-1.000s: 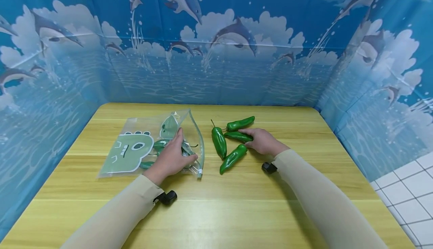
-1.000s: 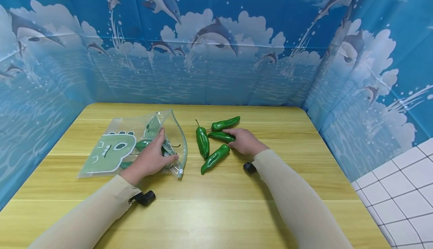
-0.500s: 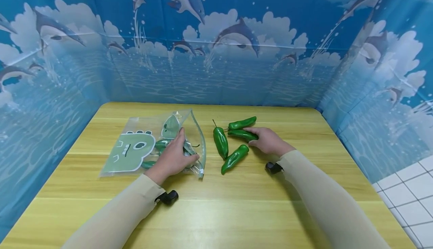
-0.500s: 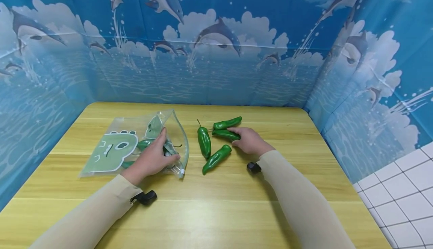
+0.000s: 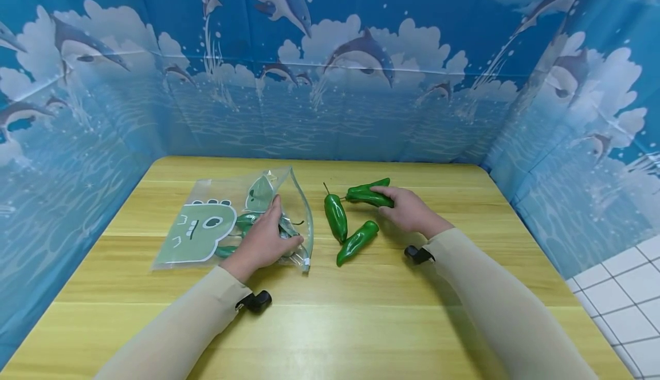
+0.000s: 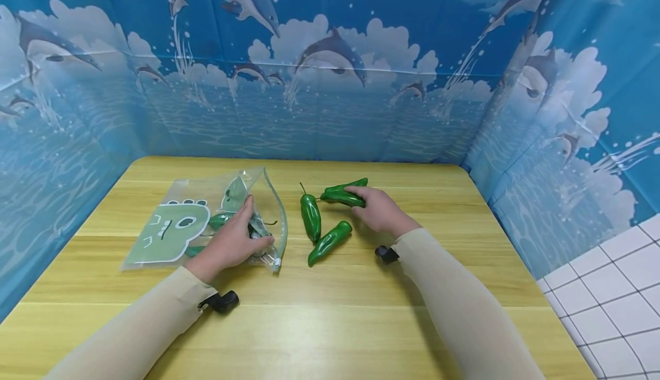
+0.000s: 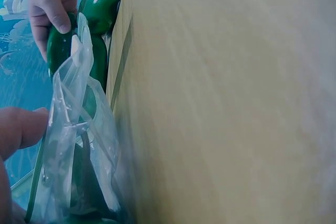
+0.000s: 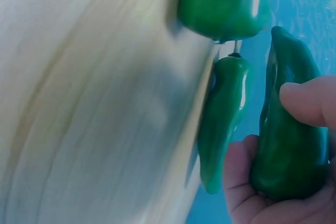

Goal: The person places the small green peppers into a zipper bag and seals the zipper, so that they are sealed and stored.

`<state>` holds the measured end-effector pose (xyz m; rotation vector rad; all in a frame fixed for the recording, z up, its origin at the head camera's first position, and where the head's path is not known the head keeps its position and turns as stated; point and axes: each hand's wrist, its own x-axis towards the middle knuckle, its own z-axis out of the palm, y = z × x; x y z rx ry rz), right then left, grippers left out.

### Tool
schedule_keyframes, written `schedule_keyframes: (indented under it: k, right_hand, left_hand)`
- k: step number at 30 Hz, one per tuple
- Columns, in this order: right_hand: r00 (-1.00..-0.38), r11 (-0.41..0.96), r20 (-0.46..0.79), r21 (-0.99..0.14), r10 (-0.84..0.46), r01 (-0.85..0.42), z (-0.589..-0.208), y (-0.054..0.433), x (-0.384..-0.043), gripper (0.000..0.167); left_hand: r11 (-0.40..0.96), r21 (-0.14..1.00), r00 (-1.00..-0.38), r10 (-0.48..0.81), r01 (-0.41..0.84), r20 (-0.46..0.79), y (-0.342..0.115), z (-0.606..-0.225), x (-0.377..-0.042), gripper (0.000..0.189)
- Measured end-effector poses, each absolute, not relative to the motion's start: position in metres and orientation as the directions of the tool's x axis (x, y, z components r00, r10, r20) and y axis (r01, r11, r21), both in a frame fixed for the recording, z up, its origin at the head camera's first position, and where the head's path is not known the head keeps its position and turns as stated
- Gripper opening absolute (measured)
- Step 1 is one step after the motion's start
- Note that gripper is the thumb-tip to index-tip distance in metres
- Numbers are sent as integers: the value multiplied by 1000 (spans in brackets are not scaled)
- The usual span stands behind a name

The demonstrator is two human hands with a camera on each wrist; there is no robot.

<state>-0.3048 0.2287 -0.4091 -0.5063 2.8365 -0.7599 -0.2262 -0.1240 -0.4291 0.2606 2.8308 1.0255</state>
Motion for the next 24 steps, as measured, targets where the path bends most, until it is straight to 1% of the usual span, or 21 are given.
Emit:
schedule_keyframes:
  k: [5, 15, 24]
  right_hand:
    - [-930, 795, -13, -523, -368, -308, -403, 223, -301, 58]
    - [-925, 756, 2, -575, -381, -313, -393, 211, -294, 57]
    - [-910, 719, 32, -603, -413, -347, -391, 200, -290, 53]
  left_hand:
    - [757, 643, -979, 199, 119, -53, -124, -429, -226, 116]
    - [755, 645, -980, 194, 115, -53, -123, -431, -227, 116]
    - [761, 635, -979, 202, 132, -39, -124, -433, -228, 117]
